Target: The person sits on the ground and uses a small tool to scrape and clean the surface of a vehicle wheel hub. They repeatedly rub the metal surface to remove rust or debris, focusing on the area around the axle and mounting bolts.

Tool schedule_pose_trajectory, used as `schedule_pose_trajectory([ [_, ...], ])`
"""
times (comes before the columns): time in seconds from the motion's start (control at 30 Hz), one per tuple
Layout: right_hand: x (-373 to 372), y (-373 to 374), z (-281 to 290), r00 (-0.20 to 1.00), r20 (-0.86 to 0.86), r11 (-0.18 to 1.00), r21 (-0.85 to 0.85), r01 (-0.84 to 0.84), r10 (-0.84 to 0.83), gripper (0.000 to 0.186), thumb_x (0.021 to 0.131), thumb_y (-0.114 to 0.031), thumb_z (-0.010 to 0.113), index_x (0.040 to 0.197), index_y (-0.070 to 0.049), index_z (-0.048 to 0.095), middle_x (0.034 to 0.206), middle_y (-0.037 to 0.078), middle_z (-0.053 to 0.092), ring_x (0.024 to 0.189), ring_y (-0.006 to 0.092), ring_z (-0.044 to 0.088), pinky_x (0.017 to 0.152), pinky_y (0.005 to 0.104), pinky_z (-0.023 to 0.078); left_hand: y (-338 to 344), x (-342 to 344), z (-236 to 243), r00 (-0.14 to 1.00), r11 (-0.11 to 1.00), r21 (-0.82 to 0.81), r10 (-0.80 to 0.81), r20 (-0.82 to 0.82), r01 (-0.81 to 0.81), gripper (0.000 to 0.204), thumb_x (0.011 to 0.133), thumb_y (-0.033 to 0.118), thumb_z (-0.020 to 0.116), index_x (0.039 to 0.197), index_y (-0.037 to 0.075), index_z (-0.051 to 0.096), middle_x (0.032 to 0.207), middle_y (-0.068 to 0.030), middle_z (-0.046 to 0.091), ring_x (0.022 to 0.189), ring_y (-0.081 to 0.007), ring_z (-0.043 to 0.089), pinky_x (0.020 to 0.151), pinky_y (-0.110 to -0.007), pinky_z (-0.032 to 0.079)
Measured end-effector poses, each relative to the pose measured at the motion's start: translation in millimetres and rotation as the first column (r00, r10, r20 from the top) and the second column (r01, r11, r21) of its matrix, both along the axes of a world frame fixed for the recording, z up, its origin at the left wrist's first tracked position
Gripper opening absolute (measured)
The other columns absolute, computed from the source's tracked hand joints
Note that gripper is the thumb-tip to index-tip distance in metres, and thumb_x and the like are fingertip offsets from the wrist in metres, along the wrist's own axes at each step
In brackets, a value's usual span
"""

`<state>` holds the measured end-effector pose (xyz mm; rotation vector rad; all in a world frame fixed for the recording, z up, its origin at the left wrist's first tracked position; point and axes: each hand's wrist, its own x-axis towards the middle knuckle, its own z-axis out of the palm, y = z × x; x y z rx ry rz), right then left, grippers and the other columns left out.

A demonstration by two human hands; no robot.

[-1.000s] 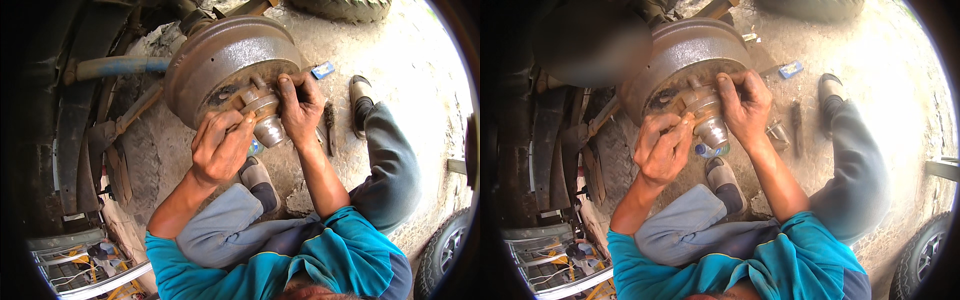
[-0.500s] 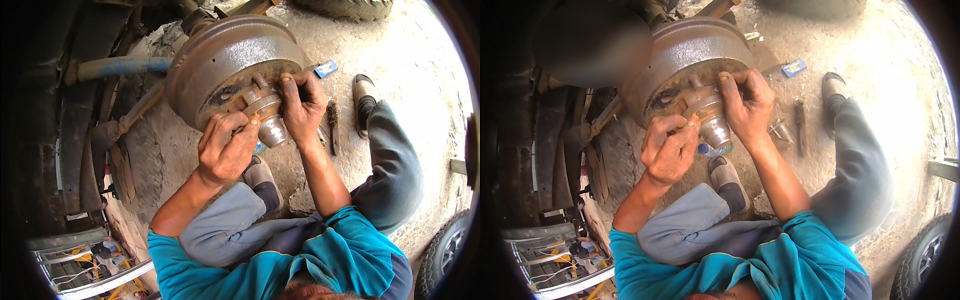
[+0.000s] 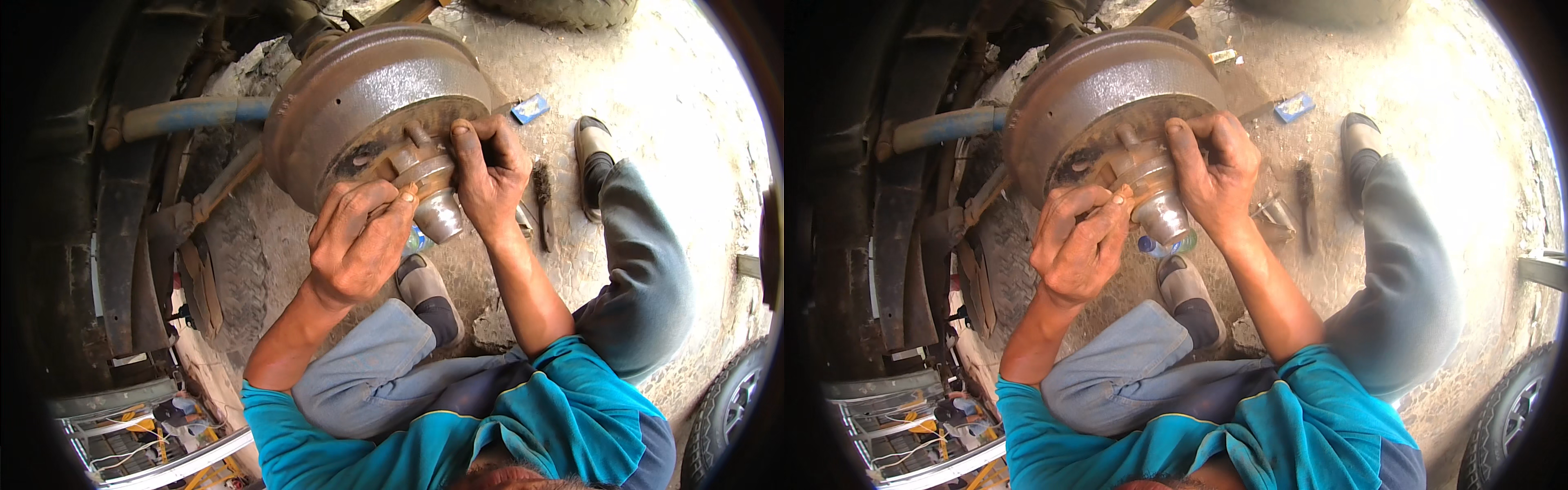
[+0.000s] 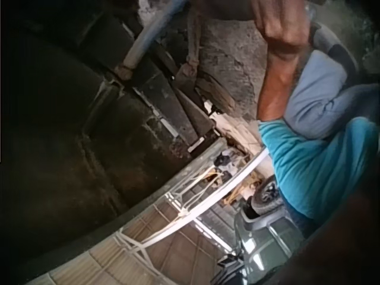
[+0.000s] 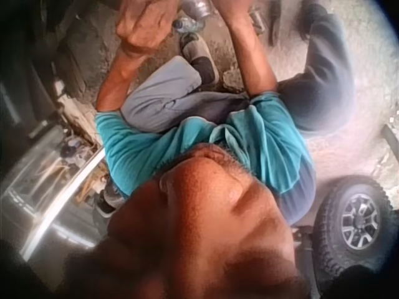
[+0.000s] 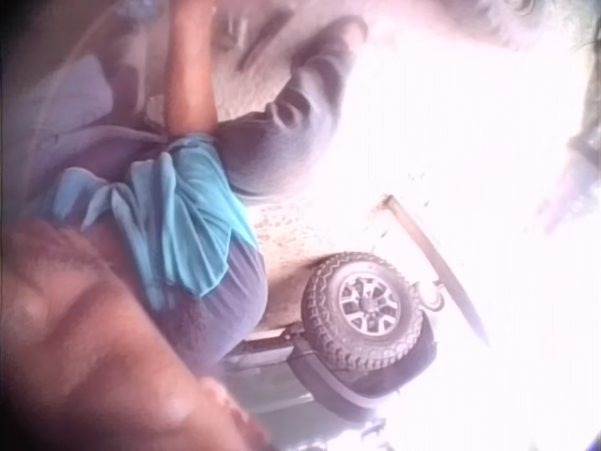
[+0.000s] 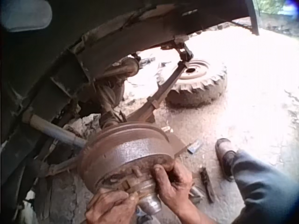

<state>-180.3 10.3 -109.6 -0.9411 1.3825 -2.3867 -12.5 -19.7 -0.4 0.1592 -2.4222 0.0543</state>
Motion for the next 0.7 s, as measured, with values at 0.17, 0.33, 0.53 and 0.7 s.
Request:
schedule_pose_trajectory([
  [0.17,-1.6,-0.1,-1.7,1.0,0.012,1.0,0.004,0.006,-0.006,0.017,0.097,-0.008,0.081,0.086,0.0,0.071,0.078,0.008,0.068,0.07,0.0142,0.062,0.064,0.0303,0.049,3.9,0.1,-1.2,0.999,1.0,0.016,-0.001,0.042,0.001,0.029,0.076,-0.012,0.085,0.103,-0.007,0.075,0.098,-0.016,0.07,0.085,-0.0295,0.07,0.07,-0.039,0.059],
  [0.33,-0.2,-0.3,-2.2,1.0,0.011,1.0,-0.018,-0.005,0.005,0.017,0.098,-0.008,0.081,0.086,0.0,0.071,0.079,0.007,0.067,0.07,0.0131,0.061,0.063,0.0295,0.048,4.1,4.9,0.6,0.999,0.999,0.037,0.002,0.049,-0.004,0.031,0.076,-0.011,0.086,0.106,-0.006,0.076,0.1,-0.0156,0.071,0.086,-0.0296,0.071,0.072,-0.039,0.059],
  [0.53,1.1,0.6,-2.9,1.0,0.015,1.0,-0.013,-0.011,0.011,0.018,0.098,-0.008,0.081,0.087,0.001,0.071,0.079,0.006,0.066,0.071,0.0117,0.06,0.062,0.0286,0.048,-14.1,6.5,36.3,0.987,0.99,-0.001,0.137,-0.079,-0.138,0.027,0.081,-0.014,0.088,0.102,-0.001,0.076,0.1,-0.0135,0.074,0.083,-0.0235,0.07,0.067,-0.033,0.059],
  [0.7,-2.2,1.5,1.0,1.0,0.0,1.0,0.018,0.005,-0.005,0.018,0.098,-0.009,0.082,0.087,0.001,0.072,0.079,0.006,0.066,0.071,0.0117,0.061,0.062,0.0287,0.048,0.5,10.6,12.8,0.999,0.994,0.098,0.04,-0.013,-0.038,0.029,0.08,-0.013,0.088,0.103,-0.001,0.074,0.101,-0.0137,0.072,0.082,-0.0237,0.07,0.065,-0.033,0.057],
])
